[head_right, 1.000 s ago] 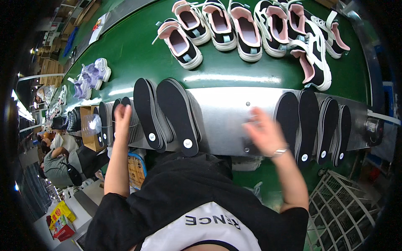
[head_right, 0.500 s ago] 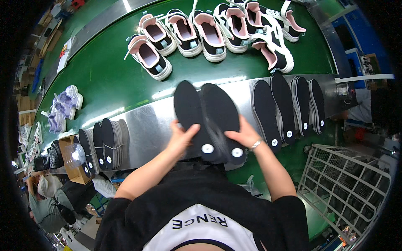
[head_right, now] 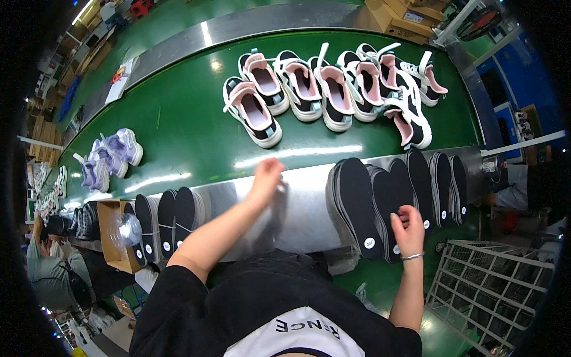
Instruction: The person picks up insoles from a shelf, walks to a conveyor belt, and inserts the insoles into shoes one at a time. The person also sorts shoes on the belt and picks up a water bottle.
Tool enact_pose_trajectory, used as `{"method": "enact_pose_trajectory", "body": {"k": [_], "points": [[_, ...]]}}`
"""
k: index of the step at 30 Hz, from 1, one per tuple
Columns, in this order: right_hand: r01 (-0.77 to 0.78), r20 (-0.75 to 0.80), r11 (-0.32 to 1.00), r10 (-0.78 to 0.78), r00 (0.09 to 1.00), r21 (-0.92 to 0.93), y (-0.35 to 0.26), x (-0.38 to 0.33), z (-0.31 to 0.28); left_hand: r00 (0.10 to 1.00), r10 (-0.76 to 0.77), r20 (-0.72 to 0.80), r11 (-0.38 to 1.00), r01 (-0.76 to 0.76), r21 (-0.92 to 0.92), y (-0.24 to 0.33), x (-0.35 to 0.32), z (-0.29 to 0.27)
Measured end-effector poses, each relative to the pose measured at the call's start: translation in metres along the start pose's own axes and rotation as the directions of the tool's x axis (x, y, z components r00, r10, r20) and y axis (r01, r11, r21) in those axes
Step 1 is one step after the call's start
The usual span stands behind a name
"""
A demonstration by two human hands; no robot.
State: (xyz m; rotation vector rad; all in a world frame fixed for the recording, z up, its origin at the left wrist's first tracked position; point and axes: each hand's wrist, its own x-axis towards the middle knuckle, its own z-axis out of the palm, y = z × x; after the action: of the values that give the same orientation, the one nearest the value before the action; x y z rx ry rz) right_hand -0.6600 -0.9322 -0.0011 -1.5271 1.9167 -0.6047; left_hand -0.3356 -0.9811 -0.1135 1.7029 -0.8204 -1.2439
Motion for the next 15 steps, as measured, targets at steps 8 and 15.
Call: {"method": "enact_pose_trajectory", "body": {"k": [8, 15], "points": [[0.095, -0.029, 0.851, -0.128, 0.991, -0.517, -0.051, 0.003, 0.082, 0.85, 0.483, -0.21, 0.861, -0.417, 0.292, 0.059, 0.147, -0.076], [-0.005, -0.035, 0.783, -0.022, 0.999, -0.622, -0.058, -0.006, 0.087, 0.867, 0.48, -0.136, 0.87, -0.45, 0.203, 0.074, 0.18, -0.082]]}}
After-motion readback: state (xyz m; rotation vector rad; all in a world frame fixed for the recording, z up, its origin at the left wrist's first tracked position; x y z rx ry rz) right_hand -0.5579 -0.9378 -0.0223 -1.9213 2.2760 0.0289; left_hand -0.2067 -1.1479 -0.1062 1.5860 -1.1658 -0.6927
